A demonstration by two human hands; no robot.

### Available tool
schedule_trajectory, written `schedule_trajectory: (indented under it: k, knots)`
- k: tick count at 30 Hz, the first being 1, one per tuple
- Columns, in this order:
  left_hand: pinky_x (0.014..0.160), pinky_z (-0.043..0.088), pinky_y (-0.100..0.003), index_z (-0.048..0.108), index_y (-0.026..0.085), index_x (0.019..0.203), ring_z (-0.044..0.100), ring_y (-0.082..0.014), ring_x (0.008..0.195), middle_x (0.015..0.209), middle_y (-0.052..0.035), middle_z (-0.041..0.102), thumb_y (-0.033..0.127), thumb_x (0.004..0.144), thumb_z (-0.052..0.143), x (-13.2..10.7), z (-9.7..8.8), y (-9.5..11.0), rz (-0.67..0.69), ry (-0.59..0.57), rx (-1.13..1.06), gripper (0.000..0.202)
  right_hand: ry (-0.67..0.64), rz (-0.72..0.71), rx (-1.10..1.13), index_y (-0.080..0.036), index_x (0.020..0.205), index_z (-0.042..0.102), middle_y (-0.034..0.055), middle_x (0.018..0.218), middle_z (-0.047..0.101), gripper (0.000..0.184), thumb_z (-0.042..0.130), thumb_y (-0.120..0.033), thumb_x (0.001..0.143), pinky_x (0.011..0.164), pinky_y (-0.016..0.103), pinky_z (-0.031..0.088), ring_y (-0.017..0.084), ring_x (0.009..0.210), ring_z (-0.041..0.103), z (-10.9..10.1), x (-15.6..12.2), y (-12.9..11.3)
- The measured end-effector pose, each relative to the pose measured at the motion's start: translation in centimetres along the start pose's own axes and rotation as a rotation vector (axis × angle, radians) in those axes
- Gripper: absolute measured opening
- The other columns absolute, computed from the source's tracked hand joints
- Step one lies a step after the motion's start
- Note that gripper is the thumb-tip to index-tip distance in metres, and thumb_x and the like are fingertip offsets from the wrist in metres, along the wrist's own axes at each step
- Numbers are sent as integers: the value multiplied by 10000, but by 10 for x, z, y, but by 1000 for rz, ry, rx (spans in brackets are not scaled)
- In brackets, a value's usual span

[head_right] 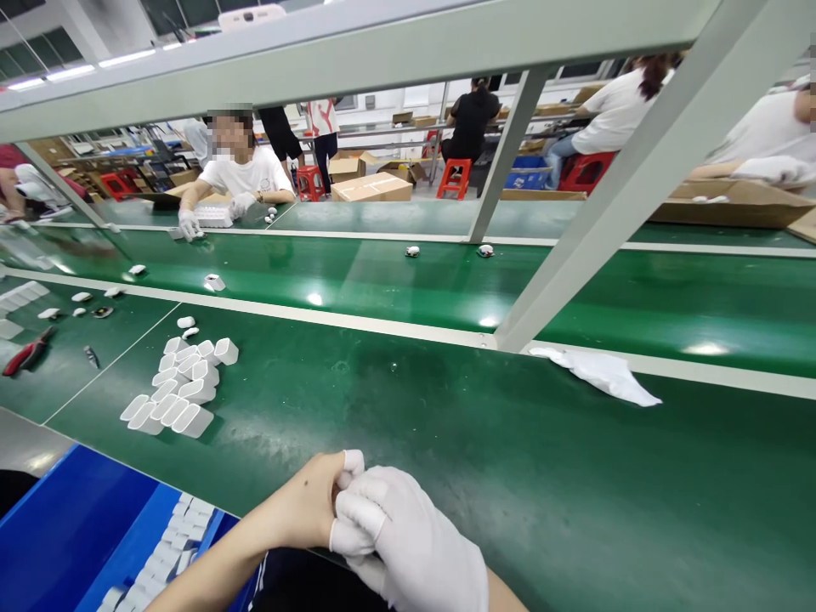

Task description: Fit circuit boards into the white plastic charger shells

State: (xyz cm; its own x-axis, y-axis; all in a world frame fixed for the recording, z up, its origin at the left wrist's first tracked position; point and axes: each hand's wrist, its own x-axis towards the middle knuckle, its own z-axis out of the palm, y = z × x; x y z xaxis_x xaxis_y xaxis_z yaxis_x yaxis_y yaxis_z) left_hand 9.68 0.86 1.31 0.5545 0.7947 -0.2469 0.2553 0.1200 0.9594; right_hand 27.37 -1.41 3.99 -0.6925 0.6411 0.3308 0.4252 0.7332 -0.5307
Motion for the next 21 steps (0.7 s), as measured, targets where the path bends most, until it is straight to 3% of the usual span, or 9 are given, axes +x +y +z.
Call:
schedule_trajectory:
  k: [4, 9, 13, 16, 21]
  knots:
    - [465, 215, -177, 375, 196, 646, 293, -63, 568, 576, 111, 375, 222, 490, 775, -3, 0, 5, 13, -68, 37, 429, 60, 55, -4, -230, 905, 471, 31, 857, 592, 249, 499, -29, 761, 628, 283, 502, 179, 750, 568, 8, 2, -11]
    - [472, 235, -177, 411, 192, 662, 337, -67, 570, 597, 103, 426, 202, 499, 755, 2, 8, -5, -21, -31, 0, 381, 111, 87, -35, -218, 825, 425, 20, 763, 536, 181, 446, -50, 761, 571, 294, 444, 178, 672, 497, 24, -2, -5]
    - [467, 242, -182, 416, 198, 688, 354, -67, 522, 543, 104, 444, 175, 564, 688, 5, 12, -13, 0, 148, -62, 300, 175, 60, 38, -232, 971, 461, 24, 849, 553, 225, 443, -48, 842, 748, 359, 476, 193, 802, 539, 31, -7, 9]
    - [465, 253, -179, 416, 202, 699, 383, -67, 508, 541, 101, 470, 158, 574, 671, 2, 13, -8, 11, 189, -80, 287, 298, 71, -2, -238, 1188, 417, 63, 1011, 574, 383, 523, -97, 848, 857, 409, 458, 232, 954, 557, 28, -8, 13]
    - [448, 224, -178, 420, 203, 680, 378, -61, 491, 516, 118, 432, 156, 513, 711, -1, 14, 1, 15, 167, 54, 339, 190, 3, -47, -248, 1024, 472, 33, 874, 583, 291, 463, -49, 812, 722, 367, 464, 204, 777, 544, 21, -3, 8]
